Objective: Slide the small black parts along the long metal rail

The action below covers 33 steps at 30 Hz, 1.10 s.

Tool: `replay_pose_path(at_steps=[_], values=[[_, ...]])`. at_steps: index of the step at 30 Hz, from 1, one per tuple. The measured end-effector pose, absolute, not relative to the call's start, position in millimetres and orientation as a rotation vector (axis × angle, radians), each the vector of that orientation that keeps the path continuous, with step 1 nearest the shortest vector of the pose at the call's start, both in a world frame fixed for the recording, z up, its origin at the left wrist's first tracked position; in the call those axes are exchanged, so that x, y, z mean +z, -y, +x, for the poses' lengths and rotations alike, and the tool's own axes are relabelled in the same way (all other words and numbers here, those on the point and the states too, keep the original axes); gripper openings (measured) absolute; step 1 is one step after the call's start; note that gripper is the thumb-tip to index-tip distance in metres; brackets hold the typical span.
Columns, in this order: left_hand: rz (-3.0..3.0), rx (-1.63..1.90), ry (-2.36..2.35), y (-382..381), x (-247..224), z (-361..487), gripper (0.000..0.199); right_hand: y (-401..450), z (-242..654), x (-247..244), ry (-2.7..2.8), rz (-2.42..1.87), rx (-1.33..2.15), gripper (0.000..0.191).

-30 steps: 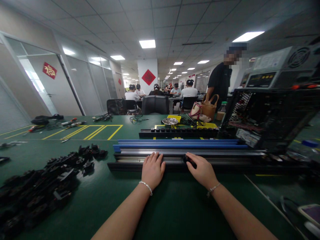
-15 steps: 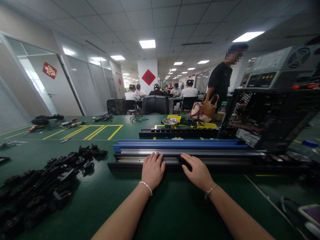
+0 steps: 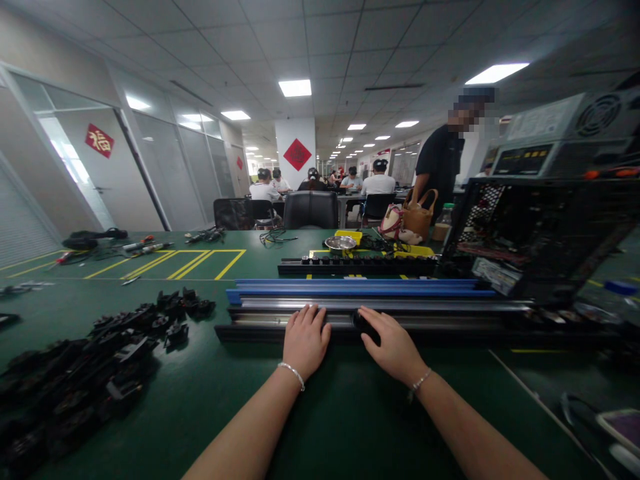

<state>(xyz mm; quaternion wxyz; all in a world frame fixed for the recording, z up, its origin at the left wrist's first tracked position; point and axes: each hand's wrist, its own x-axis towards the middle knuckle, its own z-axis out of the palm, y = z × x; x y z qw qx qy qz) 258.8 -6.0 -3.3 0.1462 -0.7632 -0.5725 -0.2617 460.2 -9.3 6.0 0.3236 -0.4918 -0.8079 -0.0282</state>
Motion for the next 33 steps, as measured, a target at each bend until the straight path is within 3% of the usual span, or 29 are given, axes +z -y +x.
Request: replay_pose_path(at_steps=[16,33], values=[[-2.2,-0.747,1.654,4.7,-5.3,257.6,0.039,8.0,457.2,-1.8,2.089,-1.384,-0.156,0.042],[-2.195,-0.767,1.634,4.8,-5.0,258.4,0.037,14.4,449.0,0.3,2.272,-1.408,-0.089,0.057]])
